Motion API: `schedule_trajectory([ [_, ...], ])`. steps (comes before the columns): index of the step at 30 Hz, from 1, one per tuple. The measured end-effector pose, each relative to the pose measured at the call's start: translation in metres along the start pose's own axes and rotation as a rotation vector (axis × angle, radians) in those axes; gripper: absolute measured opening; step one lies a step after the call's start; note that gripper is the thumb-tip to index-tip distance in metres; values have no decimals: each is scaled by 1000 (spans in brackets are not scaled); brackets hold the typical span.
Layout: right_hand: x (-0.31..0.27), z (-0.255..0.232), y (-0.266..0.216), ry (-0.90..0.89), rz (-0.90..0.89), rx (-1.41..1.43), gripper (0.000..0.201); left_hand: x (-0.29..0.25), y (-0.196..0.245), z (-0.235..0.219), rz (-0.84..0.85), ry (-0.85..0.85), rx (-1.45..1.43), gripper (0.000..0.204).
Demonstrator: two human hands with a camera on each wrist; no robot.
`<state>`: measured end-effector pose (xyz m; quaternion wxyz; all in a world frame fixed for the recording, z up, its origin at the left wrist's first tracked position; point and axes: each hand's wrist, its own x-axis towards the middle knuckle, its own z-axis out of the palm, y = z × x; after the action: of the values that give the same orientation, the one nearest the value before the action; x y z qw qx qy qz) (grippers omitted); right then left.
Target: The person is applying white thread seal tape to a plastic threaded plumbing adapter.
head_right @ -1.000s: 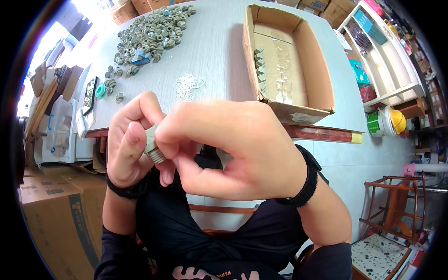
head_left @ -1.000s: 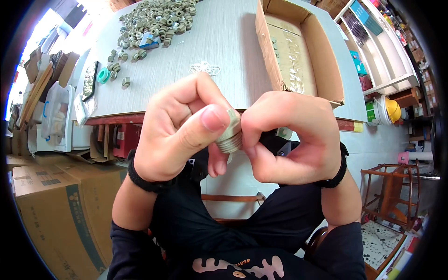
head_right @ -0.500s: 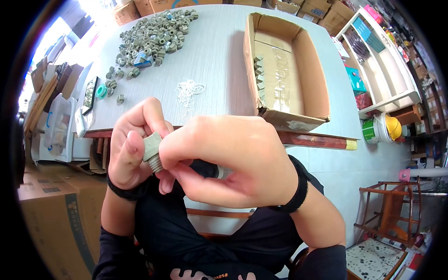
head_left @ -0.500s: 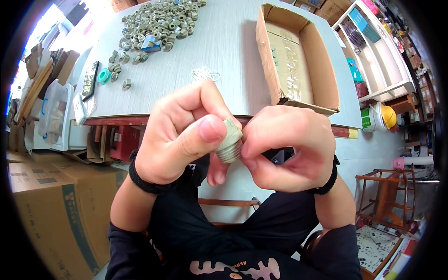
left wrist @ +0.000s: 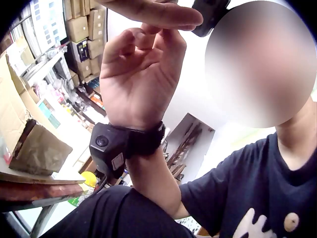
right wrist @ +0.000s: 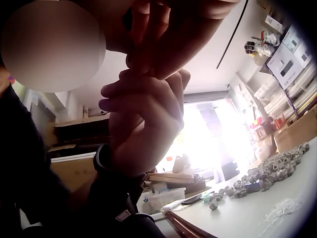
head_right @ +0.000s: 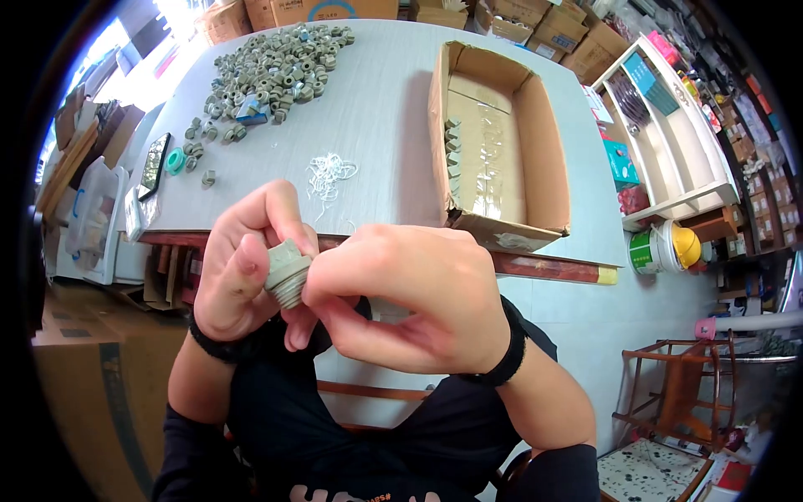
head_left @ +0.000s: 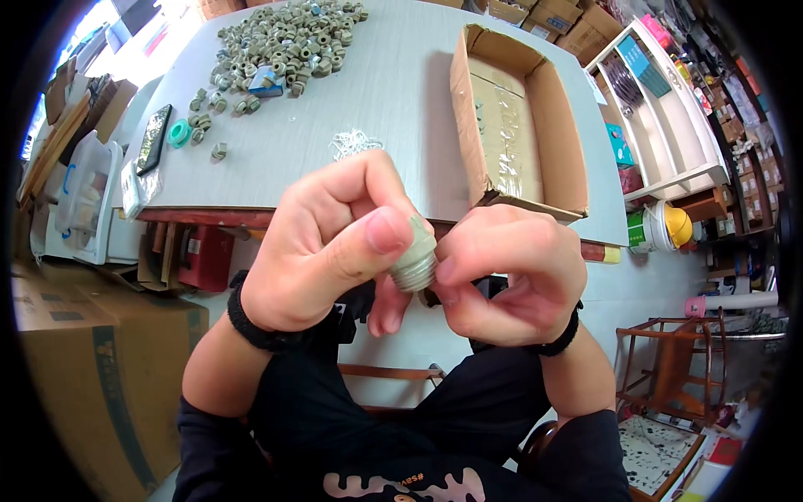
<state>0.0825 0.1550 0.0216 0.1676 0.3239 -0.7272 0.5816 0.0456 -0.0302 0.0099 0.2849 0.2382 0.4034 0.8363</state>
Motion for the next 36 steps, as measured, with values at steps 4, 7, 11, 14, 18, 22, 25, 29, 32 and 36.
schedule_trajectory([
  [4, -2, 0, -4, 14, 0, -3, 28, 0, -1, 2, -2, -15, 6, 28],
  [7, -1, -2, 0, 3, -88, -81, 30, 1, -3, 2, -11, -19, 10, 29],
  [11, 1, -5, 1, -41, -137, -166, 30, 1, -2, 4, -66, 37, 57, 31],
  [14, -3, -5, 7, -35, -114, -133, 29, 3, 1, 10, -121, 83, 83, 32],
  [18, -5, -9, 10, -55, -115, -147, 31, 5, 3, 16, -131, 127, 115, 35],
  [22, -9, -6, 6, 4, -38, -106, 34, 9, -3, 19, -59, 227, 264, 39],
  [25, -7, -4, 10, -27, -164, -195, 34, 9, -5, 18, -15, 251, 352, 43],
  [29, -7, -1, 12, -25, -162, -179, 34, 10, -7, 22, 17, 288, 412, 47],
  [32, -7, 2, 11, -49, -138, -163, 33, 7, -3, 20, 30, 226, 468, 48],
  [36, -7, 1, 7, -101, -70, -102, 30, 6, -7, 17, 134, 152, 463, 48],
])
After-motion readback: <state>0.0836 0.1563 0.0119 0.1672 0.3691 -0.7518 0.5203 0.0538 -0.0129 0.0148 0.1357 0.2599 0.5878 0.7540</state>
